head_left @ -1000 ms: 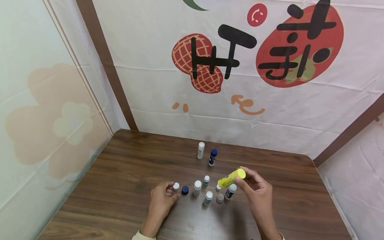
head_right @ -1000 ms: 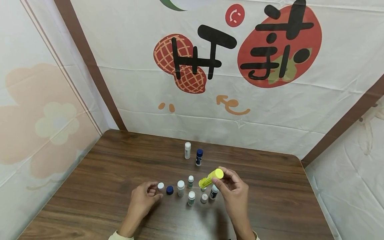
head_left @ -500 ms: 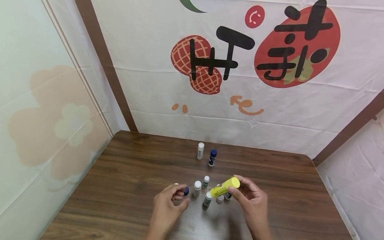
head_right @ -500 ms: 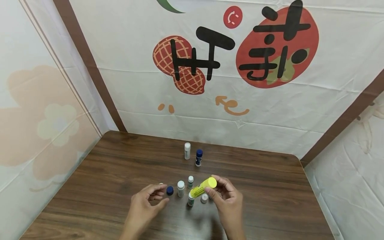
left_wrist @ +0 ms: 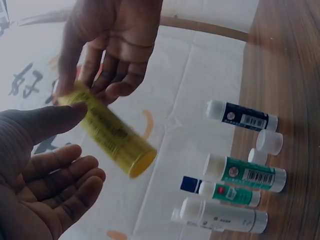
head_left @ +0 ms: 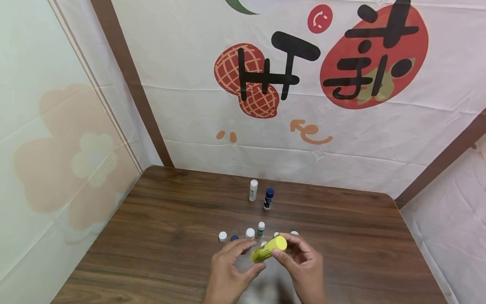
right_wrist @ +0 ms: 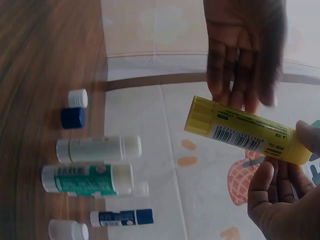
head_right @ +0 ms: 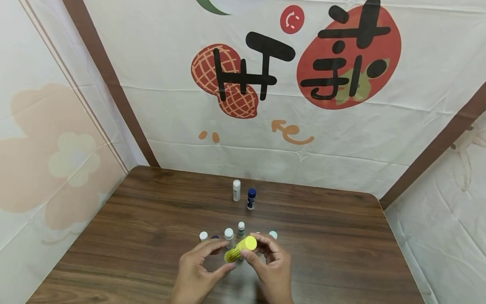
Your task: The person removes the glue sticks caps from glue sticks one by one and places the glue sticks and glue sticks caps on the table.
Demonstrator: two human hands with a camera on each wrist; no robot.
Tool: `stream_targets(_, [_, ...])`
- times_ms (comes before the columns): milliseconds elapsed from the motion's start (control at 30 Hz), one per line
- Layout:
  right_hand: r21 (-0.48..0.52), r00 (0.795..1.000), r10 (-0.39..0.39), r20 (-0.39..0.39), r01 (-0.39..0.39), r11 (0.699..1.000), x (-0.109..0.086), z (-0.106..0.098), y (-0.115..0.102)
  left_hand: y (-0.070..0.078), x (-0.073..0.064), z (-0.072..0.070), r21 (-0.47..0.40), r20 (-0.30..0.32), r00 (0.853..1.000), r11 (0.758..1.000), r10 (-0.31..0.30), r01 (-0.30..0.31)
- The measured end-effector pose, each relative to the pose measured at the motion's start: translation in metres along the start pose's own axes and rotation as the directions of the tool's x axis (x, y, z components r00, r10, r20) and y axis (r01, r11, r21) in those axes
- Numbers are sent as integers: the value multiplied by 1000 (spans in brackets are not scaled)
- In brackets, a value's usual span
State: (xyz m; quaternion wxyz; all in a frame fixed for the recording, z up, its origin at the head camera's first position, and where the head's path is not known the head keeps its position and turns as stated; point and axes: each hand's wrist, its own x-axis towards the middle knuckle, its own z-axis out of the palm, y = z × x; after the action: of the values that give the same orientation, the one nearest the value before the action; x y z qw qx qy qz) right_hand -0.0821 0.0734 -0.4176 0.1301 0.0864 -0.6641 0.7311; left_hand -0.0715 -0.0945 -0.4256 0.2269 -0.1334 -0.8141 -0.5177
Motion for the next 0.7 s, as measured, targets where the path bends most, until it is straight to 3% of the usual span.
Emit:
stream_targets(167, [-40,999,-39,7,39,998,-7,7,0,3,0,7,35,-50,993,993,111,-109])
stream_targets(300, [-45,998,-49,26,50,998,-10,10,-2,4,0,10,77,-69,985,986,155,-150])
stream_targets(700, [-55,994,-70,84,75,996,-12,8,-9,8,0,11,98,-91,978,979,188,-179])
